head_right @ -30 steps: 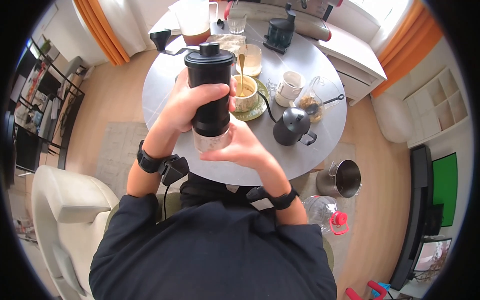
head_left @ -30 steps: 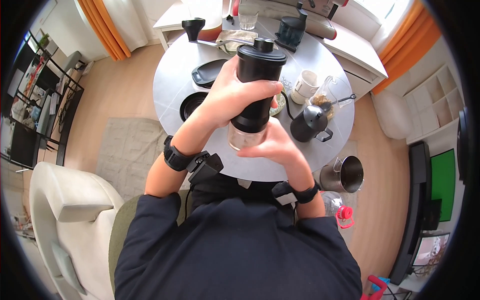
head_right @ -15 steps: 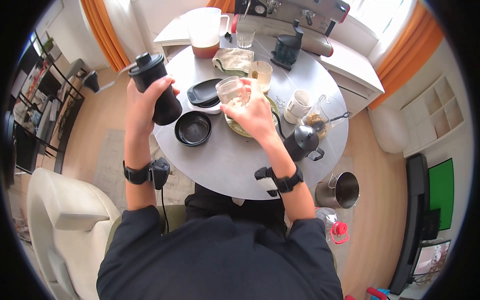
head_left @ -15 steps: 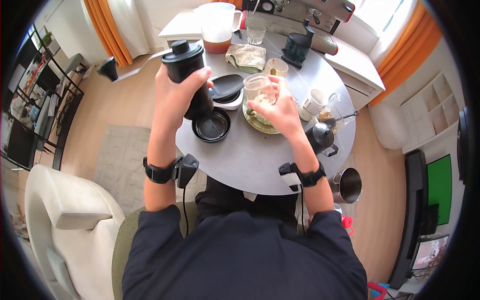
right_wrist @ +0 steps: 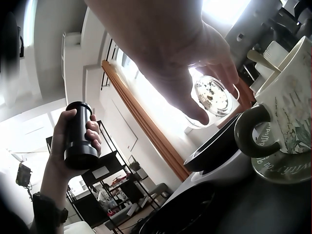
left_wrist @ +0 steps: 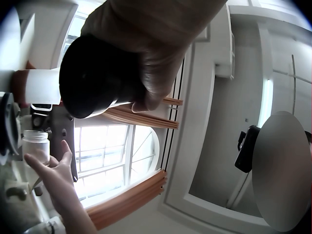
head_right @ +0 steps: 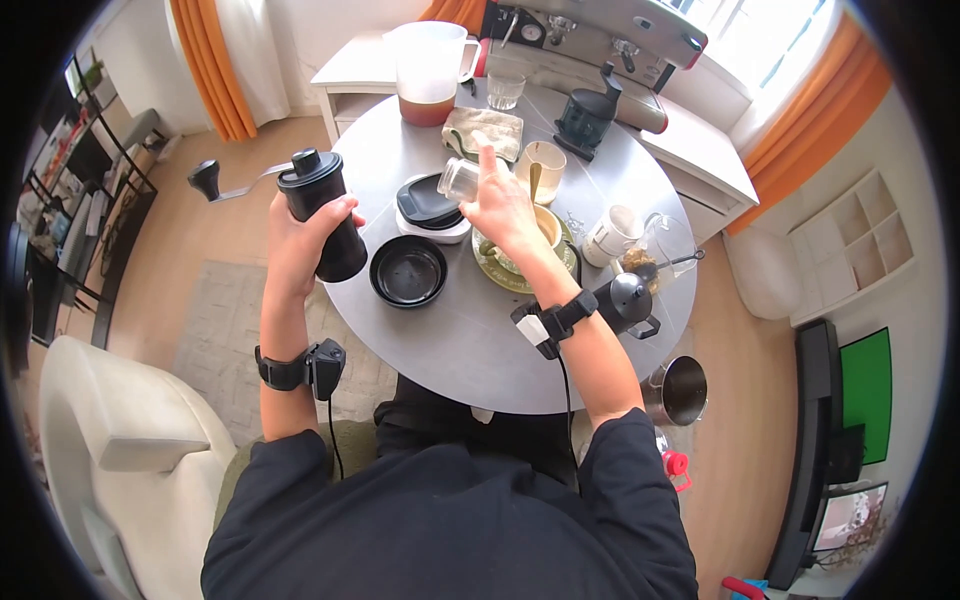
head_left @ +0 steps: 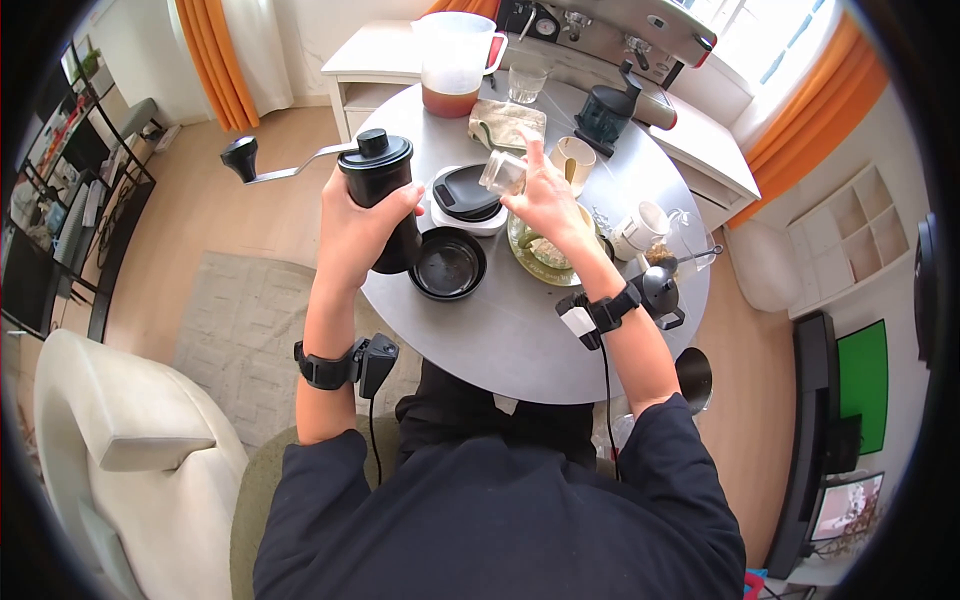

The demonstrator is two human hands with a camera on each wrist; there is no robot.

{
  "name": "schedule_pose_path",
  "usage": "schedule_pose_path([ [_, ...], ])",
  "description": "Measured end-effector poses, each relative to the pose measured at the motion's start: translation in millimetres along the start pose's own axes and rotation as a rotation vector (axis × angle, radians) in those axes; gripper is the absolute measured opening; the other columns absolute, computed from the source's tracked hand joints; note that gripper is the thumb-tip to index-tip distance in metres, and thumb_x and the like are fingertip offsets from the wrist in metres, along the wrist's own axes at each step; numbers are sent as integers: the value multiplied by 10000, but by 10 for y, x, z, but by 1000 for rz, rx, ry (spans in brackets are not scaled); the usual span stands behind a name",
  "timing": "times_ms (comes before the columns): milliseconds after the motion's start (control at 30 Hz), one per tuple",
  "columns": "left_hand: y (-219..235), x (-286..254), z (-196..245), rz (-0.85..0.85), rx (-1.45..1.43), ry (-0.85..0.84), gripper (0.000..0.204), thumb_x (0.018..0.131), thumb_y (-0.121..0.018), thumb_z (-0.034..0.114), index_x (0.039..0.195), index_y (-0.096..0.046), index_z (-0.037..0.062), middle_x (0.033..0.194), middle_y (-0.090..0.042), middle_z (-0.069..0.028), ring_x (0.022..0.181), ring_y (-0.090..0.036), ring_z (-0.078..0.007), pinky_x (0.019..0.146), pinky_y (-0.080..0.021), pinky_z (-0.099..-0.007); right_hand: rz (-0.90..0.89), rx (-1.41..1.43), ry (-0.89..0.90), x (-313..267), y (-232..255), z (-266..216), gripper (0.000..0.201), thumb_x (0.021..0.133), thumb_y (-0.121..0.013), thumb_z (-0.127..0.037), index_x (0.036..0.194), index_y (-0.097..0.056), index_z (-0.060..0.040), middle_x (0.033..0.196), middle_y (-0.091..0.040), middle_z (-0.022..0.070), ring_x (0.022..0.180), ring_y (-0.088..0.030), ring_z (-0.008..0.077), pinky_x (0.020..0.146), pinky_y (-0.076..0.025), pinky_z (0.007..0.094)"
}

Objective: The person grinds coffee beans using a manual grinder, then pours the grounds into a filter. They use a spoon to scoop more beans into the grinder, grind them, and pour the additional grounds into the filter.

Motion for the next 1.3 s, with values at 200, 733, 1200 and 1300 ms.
schedule_pose_path([
  [200,-18,34,-45,-20,-6,-4,324,753,-731,82,996,-549,-29,823,-639,-92,686,-652,-149,634,-534,-290,23,-146,49,-16,-15,-46,647,713,-692,-87,1300,-420,-85,1109,-591,206,1021,-602,372,863,-491,448],
  [733,-796,278,140,-29,-275,-52,281,792,-706,61,1007,-554,-36,846,-644,-95,715,-661,-159,652,-535,-284,54,1610,-262,-1069,-64,-352,621,767,-717,67,1228,-312,-36,1206,-527,150,1095,-578,218,931,-504,346],
  [1200,-1670,-153,-74,-92,-288,15,277,864,-611,174,1032,-532,-32,850,-625,-139,751,-658,-223,684,-560,-335,538,1060,47,-1540,198,-48,614,706,-783,45,1199,-417,32,1283,-479,179,1120,-568,219,927,-505,339],
  [1300,-1768,-206,11,-228,-309,5,382,853,-611,173,1151,-457,-11,877,-603,-139,750,-649,-237,674,-557,-349,318,1486,-55,-1626,356,45,536,826,-701,-88,1265,-419,31,1260,-507,197,1073,-599,233,895,-524,353],
])
Point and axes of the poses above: each hand's wrist, its own x-axis towards the middle knuckle, its own y-axis out of the back of the hand, z = x × y, the point moved 1 cm from there along x, towards the middle knuckle
